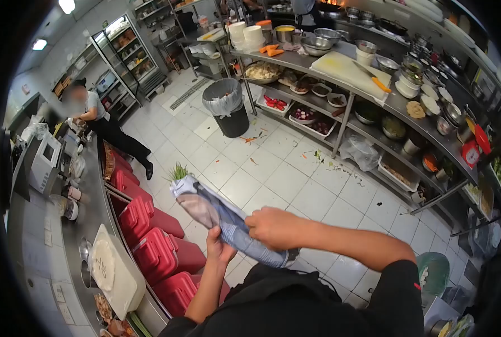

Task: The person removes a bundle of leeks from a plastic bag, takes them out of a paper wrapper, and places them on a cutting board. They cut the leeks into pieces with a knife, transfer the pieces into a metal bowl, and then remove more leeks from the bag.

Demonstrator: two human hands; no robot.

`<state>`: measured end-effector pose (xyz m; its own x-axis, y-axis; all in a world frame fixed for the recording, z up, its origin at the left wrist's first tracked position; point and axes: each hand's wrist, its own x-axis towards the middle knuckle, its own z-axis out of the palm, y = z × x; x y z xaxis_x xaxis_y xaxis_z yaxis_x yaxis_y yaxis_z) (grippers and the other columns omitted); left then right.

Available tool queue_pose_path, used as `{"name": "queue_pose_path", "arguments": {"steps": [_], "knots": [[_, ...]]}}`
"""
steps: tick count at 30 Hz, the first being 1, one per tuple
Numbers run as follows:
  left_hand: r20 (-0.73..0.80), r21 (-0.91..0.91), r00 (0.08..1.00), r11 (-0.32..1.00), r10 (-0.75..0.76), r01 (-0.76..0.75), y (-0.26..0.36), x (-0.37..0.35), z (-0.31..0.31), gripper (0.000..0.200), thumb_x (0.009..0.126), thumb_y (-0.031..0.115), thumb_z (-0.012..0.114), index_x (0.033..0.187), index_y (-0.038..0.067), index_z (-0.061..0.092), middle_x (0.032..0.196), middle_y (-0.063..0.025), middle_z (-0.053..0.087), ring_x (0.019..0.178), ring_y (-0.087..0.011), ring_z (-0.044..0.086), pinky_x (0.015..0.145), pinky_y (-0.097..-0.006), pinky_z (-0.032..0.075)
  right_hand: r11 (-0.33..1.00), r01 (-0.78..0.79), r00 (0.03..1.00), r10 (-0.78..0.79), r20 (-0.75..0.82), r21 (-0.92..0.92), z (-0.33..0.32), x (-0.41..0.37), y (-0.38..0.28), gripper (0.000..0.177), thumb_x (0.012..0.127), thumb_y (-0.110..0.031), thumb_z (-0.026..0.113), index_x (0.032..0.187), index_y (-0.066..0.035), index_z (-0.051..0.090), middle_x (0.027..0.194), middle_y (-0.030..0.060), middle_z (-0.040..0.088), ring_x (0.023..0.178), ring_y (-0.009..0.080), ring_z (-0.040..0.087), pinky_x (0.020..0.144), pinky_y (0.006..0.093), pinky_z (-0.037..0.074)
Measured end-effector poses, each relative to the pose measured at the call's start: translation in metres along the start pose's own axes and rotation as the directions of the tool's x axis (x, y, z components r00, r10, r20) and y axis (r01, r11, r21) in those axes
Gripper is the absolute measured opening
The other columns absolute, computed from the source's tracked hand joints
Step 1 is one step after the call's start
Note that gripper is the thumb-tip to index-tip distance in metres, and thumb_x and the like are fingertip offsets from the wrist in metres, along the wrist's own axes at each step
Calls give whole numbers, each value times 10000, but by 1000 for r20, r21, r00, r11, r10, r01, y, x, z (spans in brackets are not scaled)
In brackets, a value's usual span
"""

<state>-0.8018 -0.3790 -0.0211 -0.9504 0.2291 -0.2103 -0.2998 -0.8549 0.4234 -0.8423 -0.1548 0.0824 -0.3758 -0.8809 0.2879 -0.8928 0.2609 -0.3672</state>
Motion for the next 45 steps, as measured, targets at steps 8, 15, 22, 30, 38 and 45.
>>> {"name": "queue_pose_path", "arguments": {"steps": [8,15,22,30,38,45], "knots": [[121,2,978,986,-168,169,27,207,23,636,794,246,730,1345,-1,531,1295,-150,634,1202,-315,605,1097,-484,441,978,-97,993,107,-40,186,-82,41,136,110,645,-73,662,672,-61,557,759,63,538,809,264,537,719,374,445],[217,-91,963,979,-159,182,35,366,71,607,786,262,742,1307,3,568,1273,-148,650,1191,-324,610,1090,-505,441,864,-369,923,383,28,341,-164,8,238,104,681,-42,665,766,-64,610,635,20,500,624,229,510,746,348,415],[323,-189,946,981,17,46,61,497,97,701,745,301,783,1350,32,555,1325,-141,626,1229,-328,585,1110,-493,423,949,-279,948,297,-114,147,-200,15,344,77,728,-69,651,748,-84,578,656,38,533,644,241,532,735,363,403],[294,-290,890,919,350,-265,110,631,129,728,751,403,789,1351,53,574,1360,-119,614,1259,-321,564,1128,-471,406,984,-107,973,75,-218,-141,-250,91,471,154,682,-53,664,802,-75,570,665,45,483,677,239,520,715,383,390],[215,-279,866,878,452,-389,163,779,109,807,804,483,732,1430,52,464,1398,-176,555,1251,-361,547,1113,-583,389,987,-159,949,143,-282,-35,-244,115,593,214,693,8,676,898,-37,632,703,59,563,656,242,555,688,371,432],[400,-193,883,964,245,-181,189,885,137,905,715,458,806,1452,91,433,1360,-141,556,1272,-327,523,1143,-615,338,677,-498,566,727,-388,542,-232,124,671,152,841,23,678,987,-18,689,770,85,657,713,142,633,646,287,490]]}}
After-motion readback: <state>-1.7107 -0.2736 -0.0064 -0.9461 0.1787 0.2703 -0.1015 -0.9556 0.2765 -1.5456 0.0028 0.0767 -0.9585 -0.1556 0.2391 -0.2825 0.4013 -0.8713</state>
